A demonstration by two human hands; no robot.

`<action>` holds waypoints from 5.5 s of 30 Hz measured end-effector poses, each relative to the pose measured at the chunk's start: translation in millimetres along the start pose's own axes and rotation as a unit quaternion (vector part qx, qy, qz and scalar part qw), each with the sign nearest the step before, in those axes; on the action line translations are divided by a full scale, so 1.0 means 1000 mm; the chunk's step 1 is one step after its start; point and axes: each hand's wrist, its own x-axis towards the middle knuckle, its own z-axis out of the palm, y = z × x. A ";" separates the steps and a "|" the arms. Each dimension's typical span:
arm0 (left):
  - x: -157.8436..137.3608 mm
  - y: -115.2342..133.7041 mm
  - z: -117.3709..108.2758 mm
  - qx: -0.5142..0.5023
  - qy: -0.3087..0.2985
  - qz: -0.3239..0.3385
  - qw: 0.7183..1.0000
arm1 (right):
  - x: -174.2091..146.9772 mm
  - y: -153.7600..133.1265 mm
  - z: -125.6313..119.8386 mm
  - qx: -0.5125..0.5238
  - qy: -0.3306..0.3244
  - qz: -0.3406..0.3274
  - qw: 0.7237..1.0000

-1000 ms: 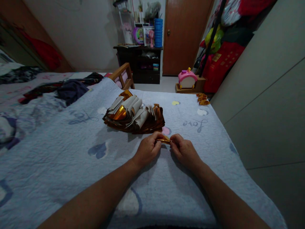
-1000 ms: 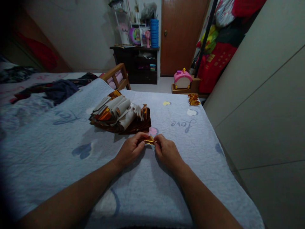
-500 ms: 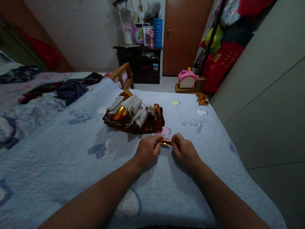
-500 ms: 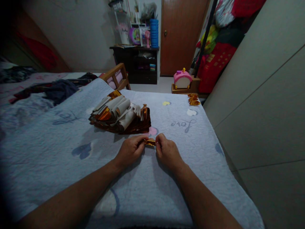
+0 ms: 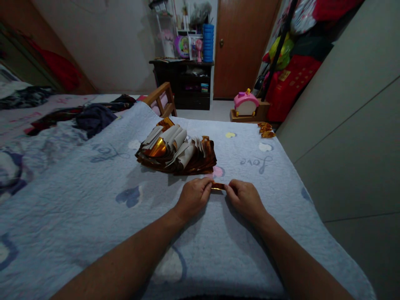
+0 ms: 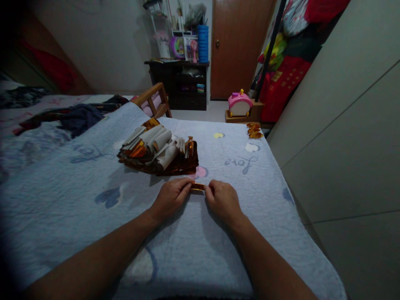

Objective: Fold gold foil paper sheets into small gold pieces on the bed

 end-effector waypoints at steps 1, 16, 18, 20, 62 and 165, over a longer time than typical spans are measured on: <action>0.000 0.000 0.000 0.002 0.000 0.001 1.000 | 0.000 0.000 0.000 -0.008 -0.007 0.000 1.000; 0.000 0.002 0.002 -0.003 -0.002 0.003 1.000 | -0.002 -0.006 0.002 -0.017 -0.007 -0.012 1.000; 0.000 0.003 0.001 -0.009 -0.003 0.000 1.000 | -0.002 -0.006 0.001 -0.007 -0.002 -0.003 1.000; 0.000 0.003 0.001 -0.015 -0.004 -0.002 1.000 | -0.002 -0.007 0.002 0.001 0.002 0.000 1.000; 0.000 0.008 0.002 0.035 -0.008 -0.034 0.999 | -0.003 -0.012 0.006 0.013 0.030 -0.007 0.999; -0.002 0.009 -0.001 0.089 0.023 0.010 0.996 | -0.004 -0.011 0.010 0.029 0.051 -0.025 0.998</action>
